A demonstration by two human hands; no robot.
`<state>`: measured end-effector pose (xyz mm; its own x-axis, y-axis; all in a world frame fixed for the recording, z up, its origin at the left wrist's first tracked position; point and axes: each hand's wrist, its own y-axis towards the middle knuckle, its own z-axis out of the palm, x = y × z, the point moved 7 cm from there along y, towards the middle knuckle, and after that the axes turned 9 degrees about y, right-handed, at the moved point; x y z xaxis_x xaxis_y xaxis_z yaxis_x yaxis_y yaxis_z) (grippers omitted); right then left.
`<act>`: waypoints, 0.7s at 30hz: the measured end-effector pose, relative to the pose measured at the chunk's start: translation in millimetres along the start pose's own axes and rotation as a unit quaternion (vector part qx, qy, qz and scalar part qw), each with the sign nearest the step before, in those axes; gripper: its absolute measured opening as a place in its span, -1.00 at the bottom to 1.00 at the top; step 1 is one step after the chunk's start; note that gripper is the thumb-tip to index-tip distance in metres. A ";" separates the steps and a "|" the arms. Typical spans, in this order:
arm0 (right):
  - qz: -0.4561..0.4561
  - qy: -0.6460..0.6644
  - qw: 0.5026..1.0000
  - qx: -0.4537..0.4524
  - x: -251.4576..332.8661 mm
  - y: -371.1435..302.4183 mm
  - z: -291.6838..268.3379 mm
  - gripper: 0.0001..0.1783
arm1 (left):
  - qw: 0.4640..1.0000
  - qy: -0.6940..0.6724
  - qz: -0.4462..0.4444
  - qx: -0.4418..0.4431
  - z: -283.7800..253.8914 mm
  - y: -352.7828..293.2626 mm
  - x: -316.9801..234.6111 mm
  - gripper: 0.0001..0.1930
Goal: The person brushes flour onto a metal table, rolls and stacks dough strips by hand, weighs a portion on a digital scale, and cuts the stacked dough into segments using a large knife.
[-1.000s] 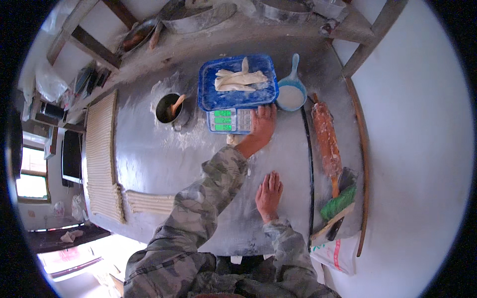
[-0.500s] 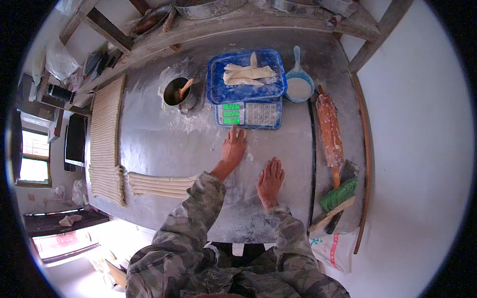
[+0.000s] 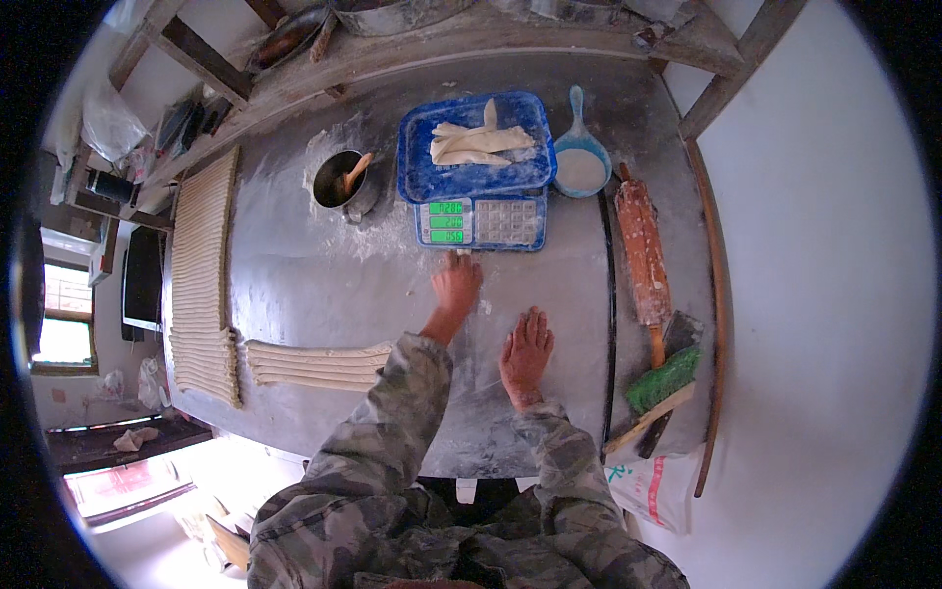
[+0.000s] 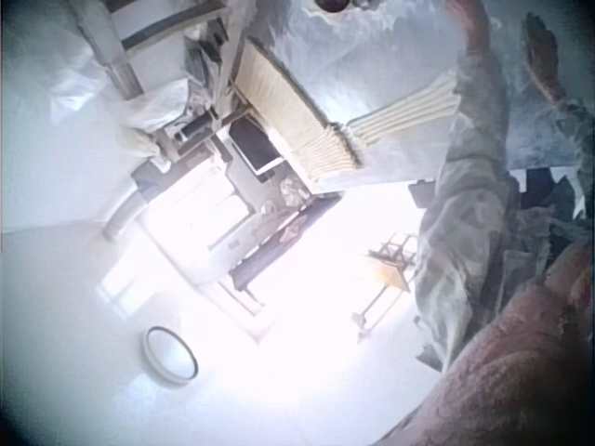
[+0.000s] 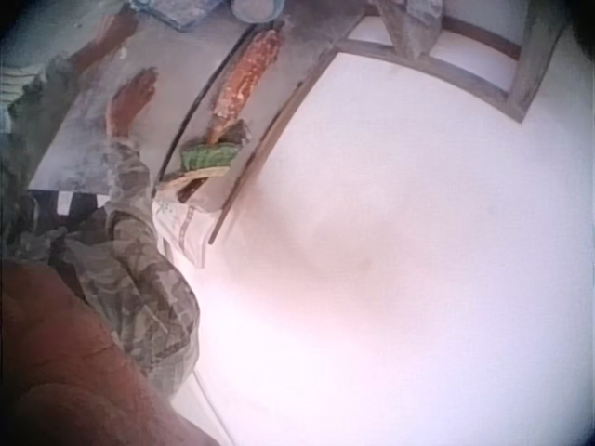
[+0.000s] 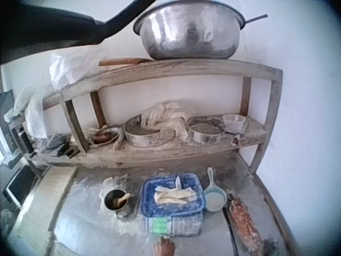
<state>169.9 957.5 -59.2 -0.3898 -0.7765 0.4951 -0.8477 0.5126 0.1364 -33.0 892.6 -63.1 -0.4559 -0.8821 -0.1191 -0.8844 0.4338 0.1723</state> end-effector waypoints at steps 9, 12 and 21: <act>0.007 0.000 1.000 0.015 1.6 -0.2 -0.4 -0.42 | 0.993 -0.066 -0.068 0.067 -7.2 -8.5 2.6 -0.35; 0.004 0.004 1.000 0.015 -1.4 -0.6 -0.1 -0.43 | 0.992 -0.065 -0.097 0.045 -6.5 -5.3 -7.0 -0.33; 0.002 0.000 1.000 0.004 -1.3 -0.5 0.5 -0.43 | 0.997 -0.054 -0.014 -0.054 -9.0 2.8 -7.6 -0.59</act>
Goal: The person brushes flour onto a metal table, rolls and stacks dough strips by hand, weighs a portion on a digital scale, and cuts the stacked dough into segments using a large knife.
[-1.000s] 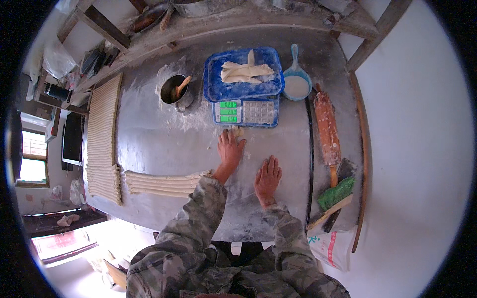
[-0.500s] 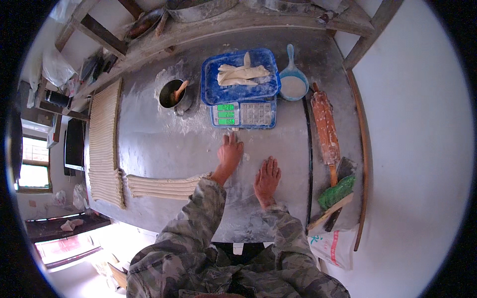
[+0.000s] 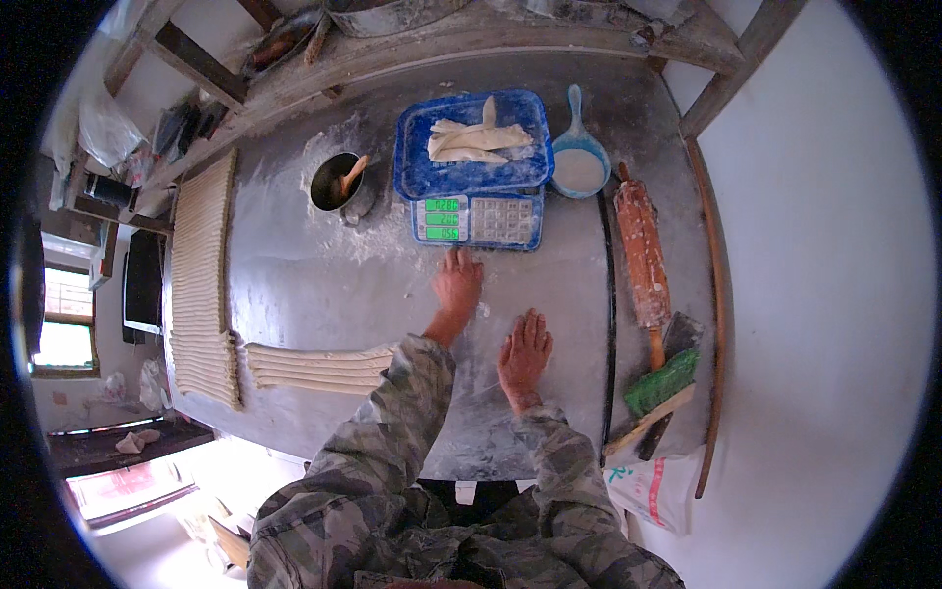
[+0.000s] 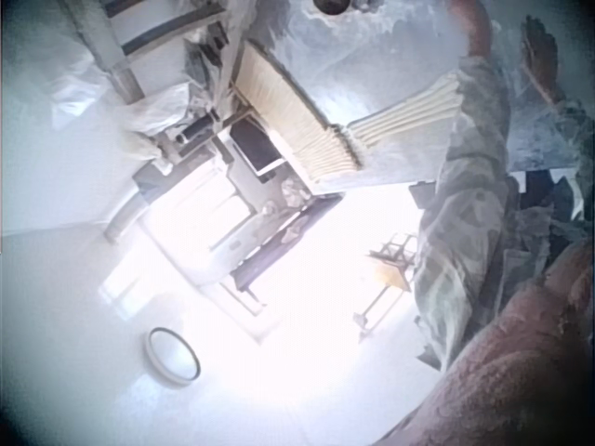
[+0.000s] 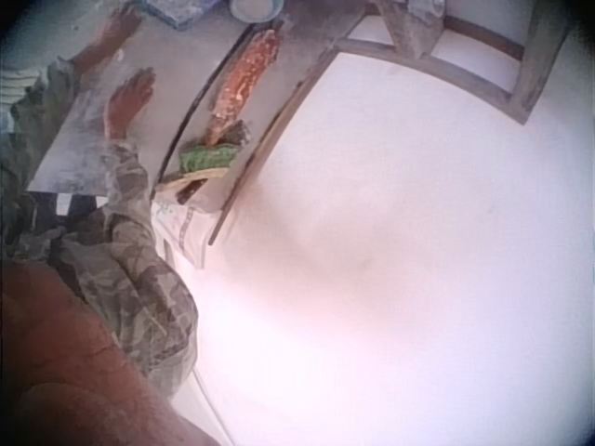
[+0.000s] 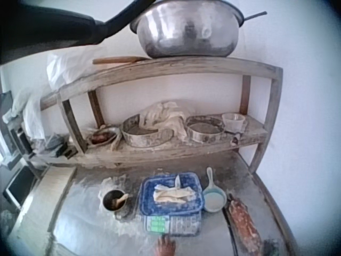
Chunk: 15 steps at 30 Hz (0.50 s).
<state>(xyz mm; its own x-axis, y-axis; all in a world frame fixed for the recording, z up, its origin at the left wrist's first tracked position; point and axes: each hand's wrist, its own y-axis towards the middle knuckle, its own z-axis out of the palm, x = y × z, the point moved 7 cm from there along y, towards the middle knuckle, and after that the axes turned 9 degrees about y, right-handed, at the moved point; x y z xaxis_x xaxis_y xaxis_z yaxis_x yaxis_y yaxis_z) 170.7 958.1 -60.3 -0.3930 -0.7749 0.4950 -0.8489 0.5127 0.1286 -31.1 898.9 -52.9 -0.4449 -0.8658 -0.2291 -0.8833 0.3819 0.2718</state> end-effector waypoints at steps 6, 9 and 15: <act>0.004 0.010 1.000 0.008 2.2 0.9 -0.8 -0.42 | 0.994 0.034 0.075 0.075 25.4 -19.3 10.8 -0.62; 0.003 0.005 1.000 0.002 -0.8 0.0 0.2 -0.41 | 0.998 0.025 0.021 0.045 7.1 -14.9 19.7 -0.52; -0.007 0.000 1.000 -0.004 0.2 -0.7 1.5 -0.42 | 0.997 -0.037 -0.005 0.067 -16.7 11.2 31.5 -0.17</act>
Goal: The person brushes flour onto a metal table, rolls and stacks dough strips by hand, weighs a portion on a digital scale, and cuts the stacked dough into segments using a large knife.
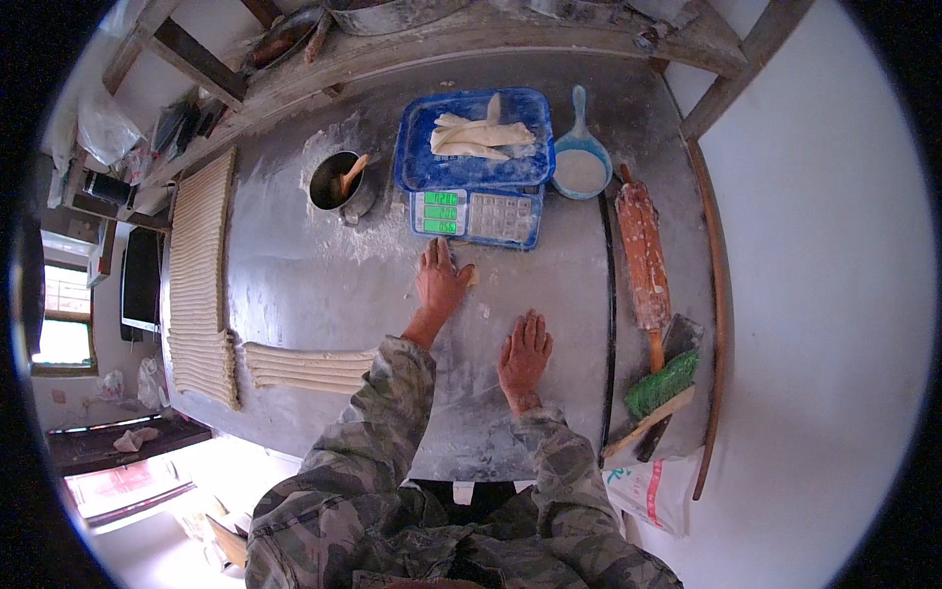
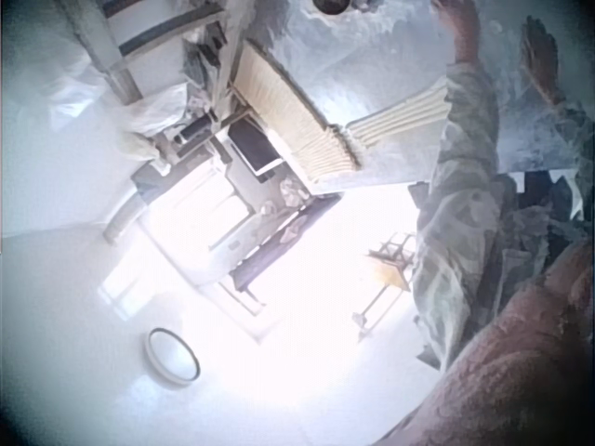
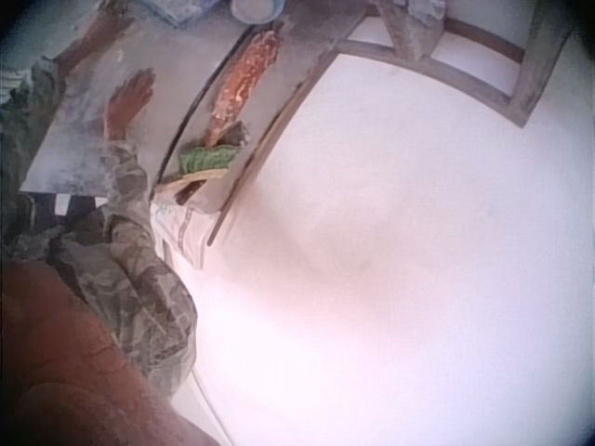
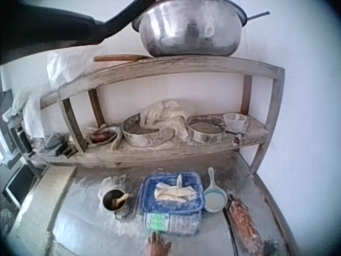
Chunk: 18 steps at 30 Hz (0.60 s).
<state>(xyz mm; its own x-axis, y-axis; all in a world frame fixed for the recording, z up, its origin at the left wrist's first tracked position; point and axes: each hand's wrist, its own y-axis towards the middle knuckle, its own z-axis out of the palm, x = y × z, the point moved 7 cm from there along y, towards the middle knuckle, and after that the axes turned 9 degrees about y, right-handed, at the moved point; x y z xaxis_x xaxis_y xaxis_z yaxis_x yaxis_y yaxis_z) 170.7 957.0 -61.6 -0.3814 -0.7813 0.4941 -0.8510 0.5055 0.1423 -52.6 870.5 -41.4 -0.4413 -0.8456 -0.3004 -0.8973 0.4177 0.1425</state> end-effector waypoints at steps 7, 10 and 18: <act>-0.004 -0.009 1.000 0.001 0.4 1.1 2.2 -0.43 | 0.999 -0.017 0.022 0.038 -1.8 17.7 -2.6 -0.08; -0.001 -0.003 1.000 -0.004 -0.9 0.5 2.4 -0.44 | 0.993 0.015 0.105 0.054 0.1 3.8 -23.2 -0.10; 0.003 -0.001 1.000 -0.009 -1.1 0.7 2.4 -0.44 | 0.978 -0.022 0.185 0.089 13.3 -22.0 -35.2 -0.40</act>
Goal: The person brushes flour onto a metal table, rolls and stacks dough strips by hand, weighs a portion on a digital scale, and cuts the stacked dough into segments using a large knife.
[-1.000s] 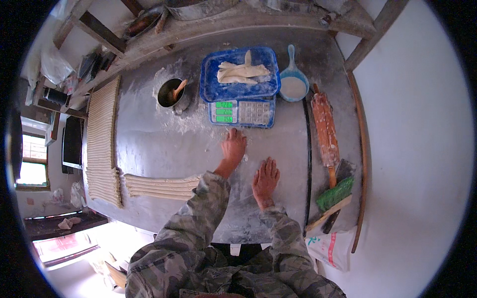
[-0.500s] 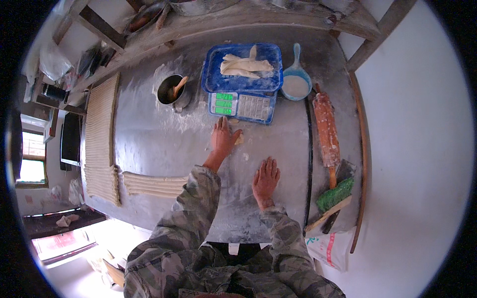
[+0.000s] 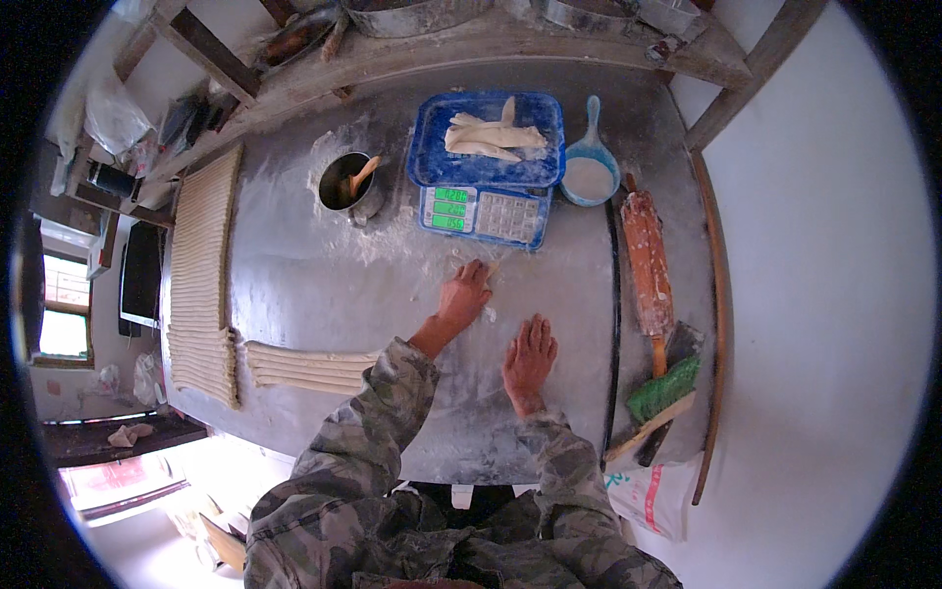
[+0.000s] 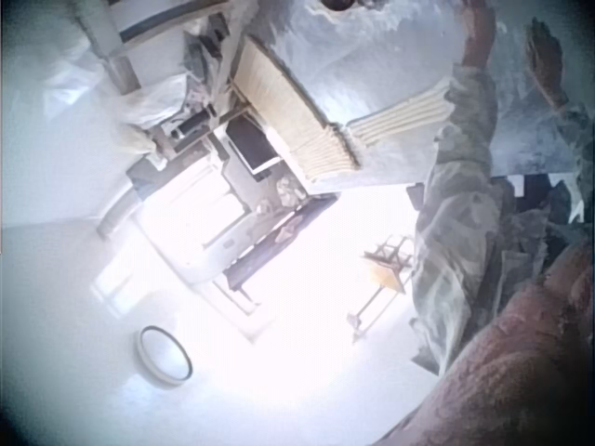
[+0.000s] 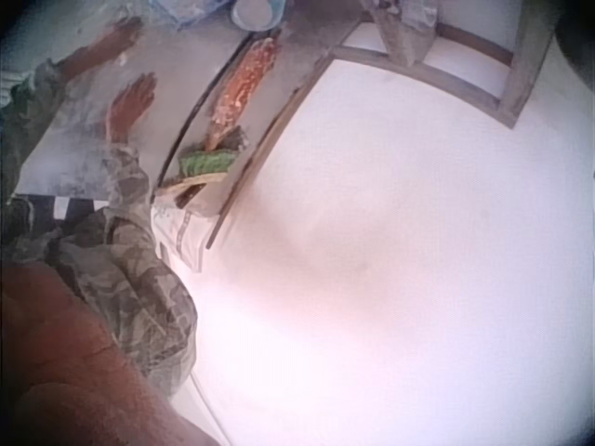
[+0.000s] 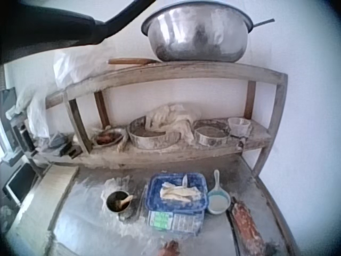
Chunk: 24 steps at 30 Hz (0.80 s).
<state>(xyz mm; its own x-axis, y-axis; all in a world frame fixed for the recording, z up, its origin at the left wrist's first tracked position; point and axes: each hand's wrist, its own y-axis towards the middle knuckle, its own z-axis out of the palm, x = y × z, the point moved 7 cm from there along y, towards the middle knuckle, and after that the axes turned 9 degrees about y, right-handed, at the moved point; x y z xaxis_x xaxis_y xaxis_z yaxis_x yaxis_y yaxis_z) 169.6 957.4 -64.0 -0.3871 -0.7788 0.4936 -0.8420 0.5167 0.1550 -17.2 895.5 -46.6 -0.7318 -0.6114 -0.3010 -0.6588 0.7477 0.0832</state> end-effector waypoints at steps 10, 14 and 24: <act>-0.006 0.012 1.000 -0.016 0.8 1.4 -3.6 -0.47 | 0.999 0.011 0.014 0.046 26.2 -4.4 -7.4 -0.75; -0.003 0.017 1.000 -0.012 4.3 3.0 -7.0 -0.48 | 0.995 -0.089 -0.006 -0.044 16.2 -12.3 13.8 -0.84; -0.003 0.021 1.000 -0.020 -2.1 3.5 -13.6 -0.44 | 0.893 -0.330 -0.175 -0.252 -174.2 132.0 43.2 -0.65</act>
<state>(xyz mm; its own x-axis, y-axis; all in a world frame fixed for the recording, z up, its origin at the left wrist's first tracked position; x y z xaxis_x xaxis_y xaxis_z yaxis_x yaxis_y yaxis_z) 172.6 965.6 -52.9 -0.3647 -0.7669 0.5281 -0.8283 0.5263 0.1922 -166.1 922.6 116.9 -0.3137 -0.3750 -0.8723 -0.9434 0.2274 0.2415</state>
